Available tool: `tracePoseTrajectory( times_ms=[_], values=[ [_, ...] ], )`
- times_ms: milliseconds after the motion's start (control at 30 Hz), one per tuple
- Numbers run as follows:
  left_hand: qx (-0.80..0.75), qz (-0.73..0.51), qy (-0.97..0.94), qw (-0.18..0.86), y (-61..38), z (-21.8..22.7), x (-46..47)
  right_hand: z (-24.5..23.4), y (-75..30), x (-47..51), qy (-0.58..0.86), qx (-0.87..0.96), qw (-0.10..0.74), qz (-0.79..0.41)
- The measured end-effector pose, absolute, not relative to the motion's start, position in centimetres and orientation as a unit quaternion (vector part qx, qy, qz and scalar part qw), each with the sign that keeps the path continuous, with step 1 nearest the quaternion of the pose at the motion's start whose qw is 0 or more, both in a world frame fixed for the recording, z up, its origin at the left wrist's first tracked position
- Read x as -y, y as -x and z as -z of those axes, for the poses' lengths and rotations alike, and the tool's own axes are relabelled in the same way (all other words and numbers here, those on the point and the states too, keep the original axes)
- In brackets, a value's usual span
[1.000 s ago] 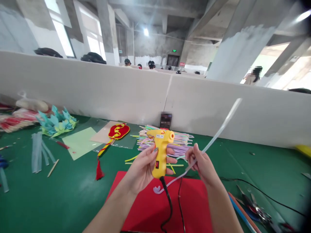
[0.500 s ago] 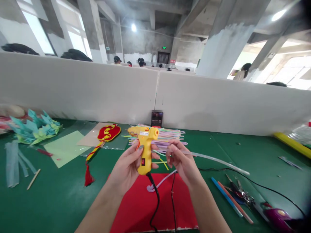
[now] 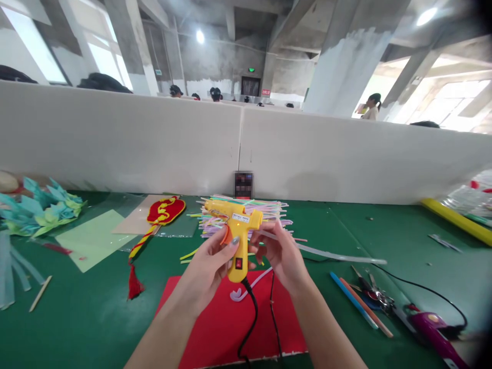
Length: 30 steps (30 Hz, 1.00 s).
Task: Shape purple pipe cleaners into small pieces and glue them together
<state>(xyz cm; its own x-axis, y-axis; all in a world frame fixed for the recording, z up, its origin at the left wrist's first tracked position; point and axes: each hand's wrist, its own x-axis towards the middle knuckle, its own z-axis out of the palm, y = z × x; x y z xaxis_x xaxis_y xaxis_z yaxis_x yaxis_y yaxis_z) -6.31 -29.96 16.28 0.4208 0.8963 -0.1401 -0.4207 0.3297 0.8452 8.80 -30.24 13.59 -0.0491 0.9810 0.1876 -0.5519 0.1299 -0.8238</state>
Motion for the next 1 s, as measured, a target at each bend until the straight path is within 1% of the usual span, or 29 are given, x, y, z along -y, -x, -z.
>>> tracePoseTrajectory(
  times_ms=[200,367,533,667,833,1000],
  values=[
    [-0.311,-0.477,-0.376,0.731,6.8,-16.4,29.6,-14.1,-8.6,30.7,0.330,0.417,0.614,-0.583],
    [-0.300,-0.513,-0.354,0.722,7.4,-16.6,29.2,-14.3,-9.2,30.4,0.315,0.398,0.668,-0.544],
    [-0.290,-0.512,-0.367,0.721,7.3,-16.5,29.2,-14.3,-9.7,30.1,0.321,0.369,0.710,-0.506],
    [-0.299,-0.512,-0.369,0.716,7.2,-16.3,29.2,-14.5,-9.7,30.2,0.326,0.379,0.720,-0.482],
    [-0.290,-0.512,-0.352,0.728,7.4,-16.5,29.3,-14.4,-9.6,30.2,0.352,0.397,0.712,-0.460],
    [-0.282,-0.513,-0.345,0.734,6.8,-16.8,29.8,-14.7,-10.3,30.5,0.355,0.375,0.773,-0.368]
  ],
)
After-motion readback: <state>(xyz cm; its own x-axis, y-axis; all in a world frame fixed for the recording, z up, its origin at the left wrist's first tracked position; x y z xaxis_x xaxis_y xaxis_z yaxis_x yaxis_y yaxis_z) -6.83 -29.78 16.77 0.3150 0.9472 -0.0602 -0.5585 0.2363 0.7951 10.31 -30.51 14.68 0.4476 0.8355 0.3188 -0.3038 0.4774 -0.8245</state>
